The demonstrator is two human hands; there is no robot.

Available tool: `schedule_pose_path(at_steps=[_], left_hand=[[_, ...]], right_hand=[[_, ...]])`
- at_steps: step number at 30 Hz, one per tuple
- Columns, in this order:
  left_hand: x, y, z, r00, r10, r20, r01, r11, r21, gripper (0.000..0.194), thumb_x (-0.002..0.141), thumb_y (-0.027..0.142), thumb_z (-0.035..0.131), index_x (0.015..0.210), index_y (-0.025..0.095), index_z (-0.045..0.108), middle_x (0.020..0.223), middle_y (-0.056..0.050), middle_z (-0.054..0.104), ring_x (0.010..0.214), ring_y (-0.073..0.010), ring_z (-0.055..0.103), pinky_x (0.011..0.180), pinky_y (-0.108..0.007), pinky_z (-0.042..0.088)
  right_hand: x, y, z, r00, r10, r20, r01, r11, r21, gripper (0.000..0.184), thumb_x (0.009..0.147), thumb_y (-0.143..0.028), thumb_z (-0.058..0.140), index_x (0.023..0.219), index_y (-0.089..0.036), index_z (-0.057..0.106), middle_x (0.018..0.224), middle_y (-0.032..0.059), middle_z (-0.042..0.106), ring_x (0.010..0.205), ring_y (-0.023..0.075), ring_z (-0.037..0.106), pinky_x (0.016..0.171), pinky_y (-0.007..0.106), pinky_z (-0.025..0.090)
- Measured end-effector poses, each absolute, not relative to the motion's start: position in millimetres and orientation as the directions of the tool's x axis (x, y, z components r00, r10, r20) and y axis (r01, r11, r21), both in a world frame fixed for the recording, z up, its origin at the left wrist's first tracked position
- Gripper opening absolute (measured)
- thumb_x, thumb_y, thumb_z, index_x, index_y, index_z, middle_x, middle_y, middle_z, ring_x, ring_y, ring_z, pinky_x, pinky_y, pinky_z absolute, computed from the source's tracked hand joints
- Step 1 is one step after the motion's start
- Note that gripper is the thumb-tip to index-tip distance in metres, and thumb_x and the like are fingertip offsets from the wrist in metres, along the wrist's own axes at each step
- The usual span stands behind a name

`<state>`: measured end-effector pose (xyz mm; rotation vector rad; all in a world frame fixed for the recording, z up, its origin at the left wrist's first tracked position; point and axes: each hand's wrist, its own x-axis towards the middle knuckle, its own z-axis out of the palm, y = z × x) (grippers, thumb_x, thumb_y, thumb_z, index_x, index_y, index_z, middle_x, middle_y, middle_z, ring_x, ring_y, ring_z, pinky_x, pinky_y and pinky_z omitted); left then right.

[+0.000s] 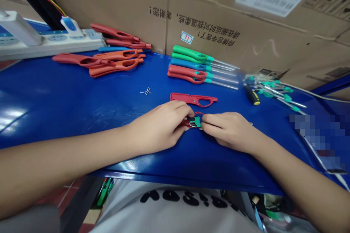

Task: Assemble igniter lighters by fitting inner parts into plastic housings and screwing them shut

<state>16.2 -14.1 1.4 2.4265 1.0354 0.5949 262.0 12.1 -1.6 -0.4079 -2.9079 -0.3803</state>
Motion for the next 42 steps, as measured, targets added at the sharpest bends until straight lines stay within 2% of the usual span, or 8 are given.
schedule_pose_path(at_steps=[7, 16, 19, 24, 27, 30, 36, 42], left_hand=[[14, -14, -2, 0.625, 0.752, 0.210, 0.563, -0.621, 0.546, 0.022, 0.089, 0.008, 0.056, 0.108, 0.019, 0.057, 0.110, -0.006, 0.068, 0.106, -0.0234, 0.065, 0.089, -0.035, 0.052], [14, -15, -6, 0.595, 0.780, 0.192, 0.583, -0.584, 0.564, 0.028, 0.090, 0.013, 0.058, 0.118, 0.016, 0.057, 0.117, -0.009, 0.068, 0.109, -0.0258, 0.065, 0.089, -0.038, 0.052], [14, -15, -5, 0.597, 0.775, 0.204, 0.578, -0.593, 0.560, 0.029, 0.090, 0.011, 0.057, 0.118, 0.016, 0.058, 0.116, -0.008, 0.069, 0.108, -0.0252, 0.065, 0.089, -0.038, 0.052], [14, -15, -2, 0.599, 0.775, 0.204, 0.578, -0.594, 0.559, 0.028, 0.088, 0.017, 0.060, 0.115, 0.019, 0.063, 0.110, -0.006, 0.069, 0.100, -0.0233, 0.065, 0.086, -0.036, 0.052], [17, -16, 1, 0.582, 0.788, 0.201, 0.599, -0.582, 0.549, 0.026, 0.089, 0.026, 0.063, 0.114, 0.019, 0.065, 0.107, -0.006, 0.068, 0.100, -0.0235, 0.065, 0.087, -0.036, 0.052], [20, -17, 1, 0.551, 0.813, 0.185, 0.643, -0.556, 0.526, 0.024, 0.095, 0.036, 0.058, 0.111, 0.019, 0.067, 0.102, -0.006, 0.068, 0.098, -0.0237, 0.064, 0.083, -0.036, 0.052], [24, -14, 0, 0.521, 0.840, 0.153, 0.663, -0.511, 0.547, 0.018, 0.097, 0.031, 0.056, 0.102, 0.020, 0.070, 0.095, -0.003, 0.069, 0.085, -0.0200, 0.064, 0.071, -0.032, 0.049], [23, -10, 1, 0.520, 0.845, 0.125, 0.659, -0.490, 0.570, 0.022, 0.098, 0.033, 0.056, 0.104, 0.020, 0.073, 0.092, -0.004, 0.069, 0.078, -0.0185, 0.063, 0.070, -0.031, 0.049]], right_hand=[[263, 13, -5, -0.927, 0.306, 0.218, 0.342, 0.927, 0.154, 0.022, 0.095, -0.008, 0.042, 0.093, -0.018, 0.061, 0.090, 0.0034, 0.068, 0.063, 0.0136, 0.053, 0.056, 0.027, 0.031], [261, 13, -1, -0.935, 0.296, 0.196, 0.327, 0.933, 0.151, 0.024, 0.096, -0.007, 0.041, 0.095, -0.018, 0.062, 0.094, 0.0050, 0.070, 0.065, 0.0137, 0.057, 0.055, 0.026, 0.033], [261, 14, -1, -0.905, 0.355, 0.233, 0.374, 0.926, 0.044, 0.022, 0.099, -0.012, 0.043, 0.095, -0.019, 0.064, 0.095, 0.0051, 0.068, 0.065, 0.0123, 0.057, 0.055, 0.025, 0.037], [261, 18, -2, -0.815, 0.483, 0.321, 0.420, 0.873, -0.248, 0.011, 0.098, -0.027, 0.059, 0.098, -0.019, 0.067, 0.095, 0.0071, 0.064, 0.079, 0.0151, 0.063, 0.067, 0.026, 0.050], [261, 18, -3, -0.793, 0.515, 0.325, 0.418, 0.848, -0.326, 0.010, 0.096, -0.029, 0.062, 0.099, -0.020, 0.065, 0.094, 0.0064, 0.062, 0.082, 0.0155, 0.063, 0.073, 0.028, 0.053], [260, 17, -5, -0.807, 0.513, 0.293, 0.424, 0.848, -0.318, 0.014, 0.098, -0.032, 0.060, 0.097, -0.018, 0.063, 0.093, 0.0059, 0.061, 0.080, 0.0144, 0.061, 0.070, 0.026, 0.050], [260, 14, -4, -0.833, 0.478, 0.279, 0.439, 0.878, -0.193, 0.023, 0.099, -0.041, 0.056, 0.099, -0.019, 0.062, 0.097, 0.0063, 0.062, 0.080, 0.0150, 0.060, 0.062, 0.024, 0.043], [267, 16, 1, -0.827, 0.509, 0.237, 0.448, 0.853, -0.267, 0.012, 0.096, -0.028, 0.059, 0.101, -0.017, 0.062, 0.105, 0.0085, 0.060, 0.086, 0.0165, 0.060, 0.071, 0.027, 0.048]])
